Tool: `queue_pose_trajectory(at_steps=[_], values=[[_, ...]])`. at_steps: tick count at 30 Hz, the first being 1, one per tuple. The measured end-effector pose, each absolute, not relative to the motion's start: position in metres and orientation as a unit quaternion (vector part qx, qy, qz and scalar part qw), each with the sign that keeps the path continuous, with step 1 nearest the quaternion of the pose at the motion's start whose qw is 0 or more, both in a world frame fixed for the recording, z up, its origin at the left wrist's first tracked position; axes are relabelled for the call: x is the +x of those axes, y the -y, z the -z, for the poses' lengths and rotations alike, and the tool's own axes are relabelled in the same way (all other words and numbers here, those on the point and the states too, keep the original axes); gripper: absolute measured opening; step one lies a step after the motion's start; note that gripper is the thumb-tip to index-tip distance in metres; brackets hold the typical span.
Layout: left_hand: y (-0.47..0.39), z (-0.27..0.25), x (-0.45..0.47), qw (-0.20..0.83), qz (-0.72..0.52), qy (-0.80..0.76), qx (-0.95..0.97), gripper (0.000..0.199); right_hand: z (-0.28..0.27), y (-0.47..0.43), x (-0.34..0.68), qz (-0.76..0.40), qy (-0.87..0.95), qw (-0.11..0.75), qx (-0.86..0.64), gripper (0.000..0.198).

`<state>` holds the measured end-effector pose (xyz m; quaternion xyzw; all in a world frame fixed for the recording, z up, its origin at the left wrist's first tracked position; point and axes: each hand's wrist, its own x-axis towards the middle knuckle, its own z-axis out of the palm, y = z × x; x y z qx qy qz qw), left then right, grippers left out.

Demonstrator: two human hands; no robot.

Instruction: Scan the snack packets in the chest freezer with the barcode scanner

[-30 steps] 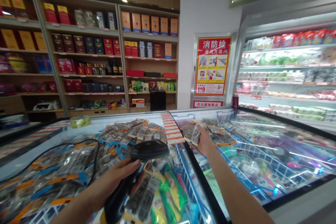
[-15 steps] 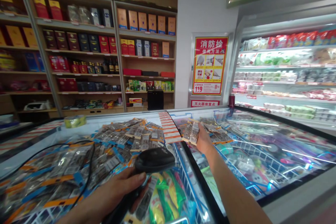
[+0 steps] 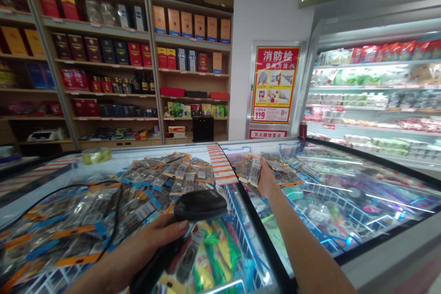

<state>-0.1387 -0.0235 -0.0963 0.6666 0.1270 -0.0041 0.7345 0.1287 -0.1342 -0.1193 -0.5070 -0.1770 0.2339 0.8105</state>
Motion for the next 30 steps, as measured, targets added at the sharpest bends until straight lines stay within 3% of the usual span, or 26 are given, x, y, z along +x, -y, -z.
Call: queue_pose_trajectory(at_steps=[18,23,30], values=[[0.0245,0.0959,-0.1405,0.749,0.015,-0.132,0.650,0.038,0.1117,0.1379,0.1259,-0.228,0.173,0.802,-0.525,0.047],[0.0214,0.0954,-0.1394,0.749,0.003,-0.150,0.646,0.037,0.1105,0.1389,0.1248,-0.264,0.156,0.836,-0.455,0.036],[0.0216,0.0948,-0.1406,0.751,0.007,-0.140,0.646,0.036,0.1125,0.1392,0.1271,-0.278,0.146,0.850,-0.423,0.035]])
